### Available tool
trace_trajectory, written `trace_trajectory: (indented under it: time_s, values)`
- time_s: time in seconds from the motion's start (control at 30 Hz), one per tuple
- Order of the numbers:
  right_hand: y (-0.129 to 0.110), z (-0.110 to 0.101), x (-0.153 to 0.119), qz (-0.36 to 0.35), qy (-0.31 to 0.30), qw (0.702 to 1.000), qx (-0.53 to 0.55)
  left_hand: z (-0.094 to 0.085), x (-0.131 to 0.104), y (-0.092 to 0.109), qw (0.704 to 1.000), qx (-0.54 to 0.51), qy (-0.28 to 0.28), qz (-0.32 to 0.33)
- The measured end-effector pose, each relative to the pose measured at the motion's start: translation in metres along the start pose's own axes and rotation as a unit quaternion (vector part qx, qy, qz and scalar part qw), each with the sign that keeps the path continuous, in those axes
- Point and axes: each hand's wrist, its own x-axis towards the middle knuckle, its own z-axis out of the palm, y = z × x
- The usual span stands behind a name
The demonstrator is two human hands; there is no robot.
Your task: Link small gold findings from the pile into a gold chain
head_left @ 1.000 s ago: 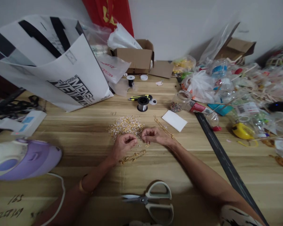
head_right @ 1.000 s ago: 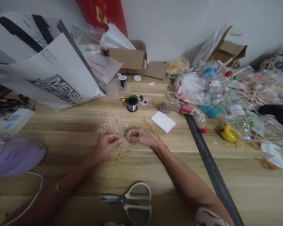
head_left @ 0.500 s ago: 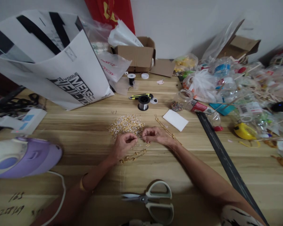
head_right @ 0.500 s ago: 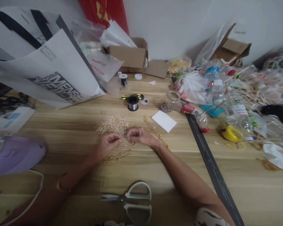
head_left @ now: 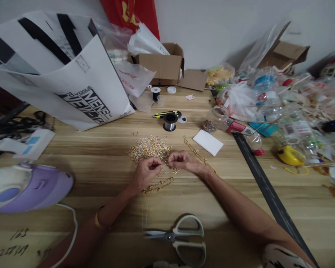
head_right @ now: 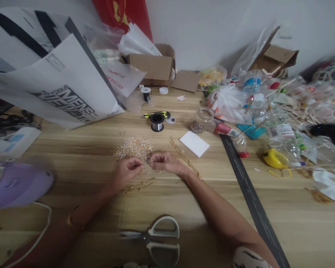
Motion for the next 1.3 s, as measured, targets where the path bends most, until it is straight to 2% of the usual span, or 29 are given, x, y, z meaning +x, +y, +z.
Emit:
trace_trajectory:
  time_s: [0.33, 1.3]
  values:
    - [-0.0015, 0.0005, -0.0001, 0.005, -0.003, 1.000, -0.006, 0.0011, 0.0001, -0.0072, 1.000, 0.021, 0.006, 0.014]
    - [0.0014, 0.0001, 0.0006, 0.003, -0.003, 1.000, 0.006, 0.0015, -0.0027, -0.0003, 0.999, 0.031, 0.008, 0.009]
